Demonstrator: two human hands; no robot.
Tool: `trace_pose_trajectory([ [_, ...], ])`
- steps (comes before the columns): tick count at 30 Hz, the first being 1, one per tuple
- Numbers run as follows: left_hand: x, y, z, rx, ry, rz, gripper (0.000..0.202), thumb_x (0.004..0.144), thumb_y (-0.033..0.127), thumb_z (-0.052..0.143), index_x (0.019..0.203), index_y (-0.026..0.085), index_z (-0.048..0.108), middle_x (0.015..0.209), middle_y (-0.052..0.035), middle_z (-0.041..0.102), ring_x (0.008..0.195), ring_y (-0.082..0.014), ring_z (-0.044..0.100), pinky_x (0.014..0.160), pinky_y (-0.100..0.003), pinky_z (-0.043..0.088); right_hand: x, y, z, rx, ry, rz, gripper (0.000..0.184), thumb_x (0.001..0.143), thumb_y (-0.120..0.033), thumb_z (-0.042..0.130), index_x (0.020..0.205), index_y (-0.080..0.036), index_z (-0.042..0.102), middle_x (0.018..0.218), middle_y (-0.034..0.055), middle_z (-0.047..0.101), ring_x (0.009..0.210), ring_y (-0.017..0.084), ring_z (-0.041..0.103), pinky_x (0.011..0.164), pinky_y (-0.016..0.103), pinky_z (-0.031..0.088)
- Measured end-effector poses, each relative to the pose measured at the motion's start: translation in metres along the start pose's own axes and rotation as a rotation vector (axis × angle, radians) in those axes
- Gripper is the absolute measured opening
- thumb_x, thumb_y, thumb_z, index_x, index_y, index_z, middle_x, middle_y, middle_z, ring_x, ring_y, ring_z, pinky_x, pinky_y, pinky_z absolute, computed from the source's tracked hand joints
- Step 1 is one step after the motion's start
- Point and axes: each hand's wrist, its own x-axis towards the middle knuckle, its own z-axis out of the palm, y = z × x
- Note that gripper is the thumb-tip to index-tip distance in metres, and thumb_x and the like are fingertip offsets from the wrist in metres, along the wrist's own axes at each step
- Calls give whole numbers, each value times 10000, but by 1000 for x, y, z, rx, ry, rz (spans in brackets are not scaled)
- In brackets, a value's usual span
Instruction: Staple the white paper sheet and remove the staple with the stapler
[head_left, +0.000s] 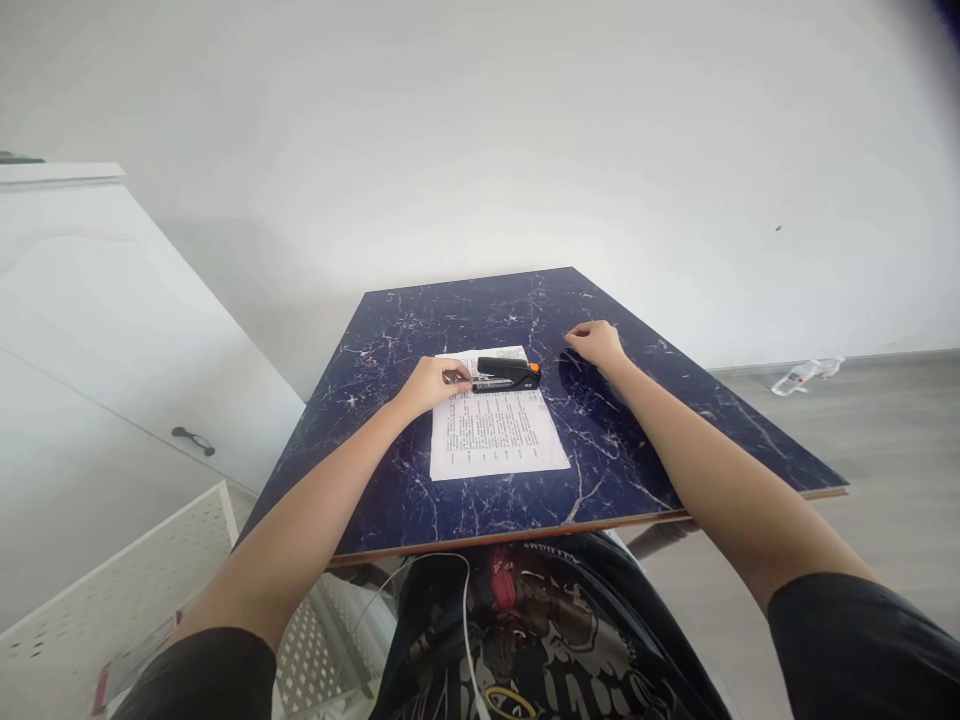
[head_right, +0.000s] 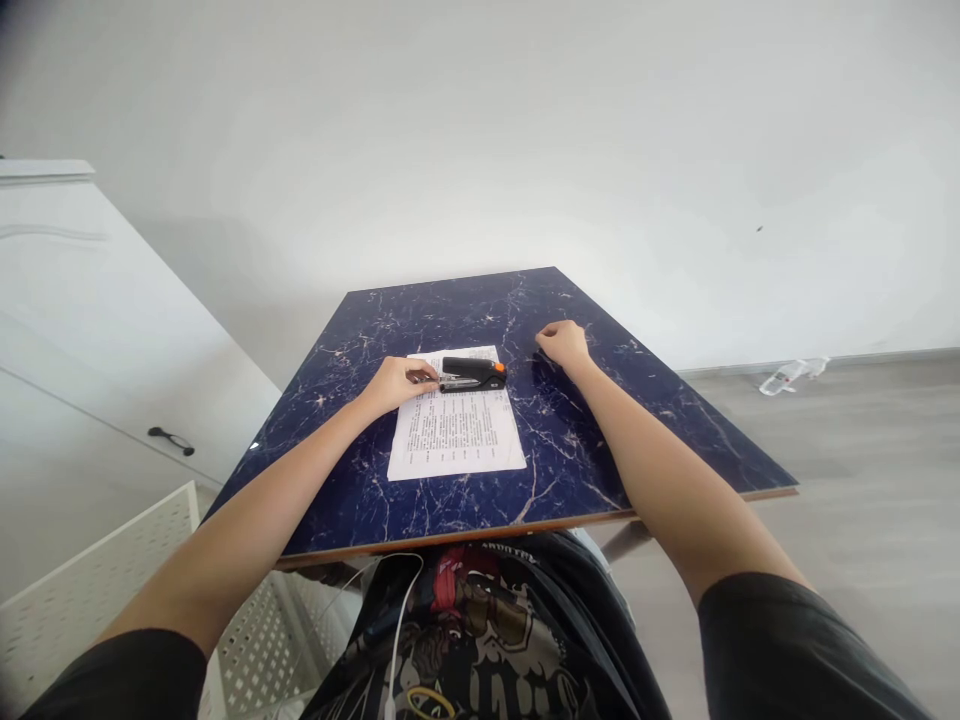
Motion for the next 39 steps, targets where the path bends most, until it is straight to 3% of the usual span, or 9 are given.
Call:
trace_pose_trajectory([
  [5, -6, -14, -27, -133, -276, 26, 406, 890, 256, 741, 1295, 280, 740, 1328, -78, 747, 1196, -231, 721, 1094, -439, 548, -5, -7, -3, 43, -9, -39, 268, 818, -394, 692, 889, -177, 832, 878, 95, 798, 882, 267, 728, 875, 365, 546],
  [7, -9, -22, -35, -199, -326, 23, 431, 922, 228, 686, 1350, 282, 703, 1392, -78, 715, 1280, -224, 684, 1146, -453, 513, -12, -16, -6, 161, -101, -117, 369, 859, -523, 683, 928, -189, 822, 899, 81, 800, 829, 238, 721, 820, 347, 555],
  [10, -9, -29, -36, -223, -270, 9, 376, 912, 229, 694, 1285, 251, 731, 1312, -90, 754, 1234, -229, 711, 1123, -465, 529, -30, -38, -10, 321, -373, -346, 458, 899, -630, 642, 976, -211, 811, 982, 83, 805, 838, 222, 719, 790, 337, 561],
  [14, -7, -23, -26, -136, -154, 25, 267, 858, 211, 747, 1120, 245, 790, 1137, -83, 805, 1052, -222, 761, 1023, -432, 577, -56, -70, -10, 192, -610, -645, 421, 864, -553, 733, 1152, -253, 802, 1119, 85, 794, 954, 247, 713, 837, 369, 538],
  [23, 10, -3, 4, 23, 25, 109, 205, 816, 139, 767, 1007, 214, 782, 1000, -43, 810, 918, -211, 756, 955, -372, 559, -67, -83, 1, 124, -585, -647, 388, 750, -452, 823, 1058, -218, 847, 868, 39, 787, 719, 207, 661, 661, 333, 455],
  [27, 15, -2, 15, 212, 42, 119, 338, 840, 62, 672, 1115, 227, 779, 1079, -53, 811, 999, -242, 741, 991, -395, 525, -67, -83, 2, 112, -566, -674, 363, 735, -444, 831, 1025, -227, 849, 900, 36, 792, 740, 205, 670, 676, 324, 448],
  [31, 14, -6, 20, 210, 30, 150, 385, 849, 19, 587, 1128, 216, 766, 1088, -53, 809, 995, -233, 743, 978, -374, 523, -68, -83, 6, 81, -513, -676, 385, 714, -452, 856, 1033, -237, 845, 956, 32, 804, 801, 219, 690, 703, 317, 450],
  [36, 13, -6, 17, 267, 42, 138, 265, 896, 109, 610, 1083, 222, 760, 1079, -62, 798, 988, -246, 724, 935, -367, 522, -71, -84, 8, 39, -463, -686, 355, 702, -453, 869, 991, -249, 841, 887, 15, 795, 782, 218, 696, 693, 316, 447],
  [39, 14, -7, 8, 253, -8, 133, 160, 930, 239, 660, 1063, 226, 747, 1036, -56, 785, 961, -247, 714, 933, -373, 514, -75, -86, 10, 57, -446, -729, 379, 766, -422, 821, 1101, -244, 825, 956, 39, 808, 833, 231, 723, 740, 330, 485],
])
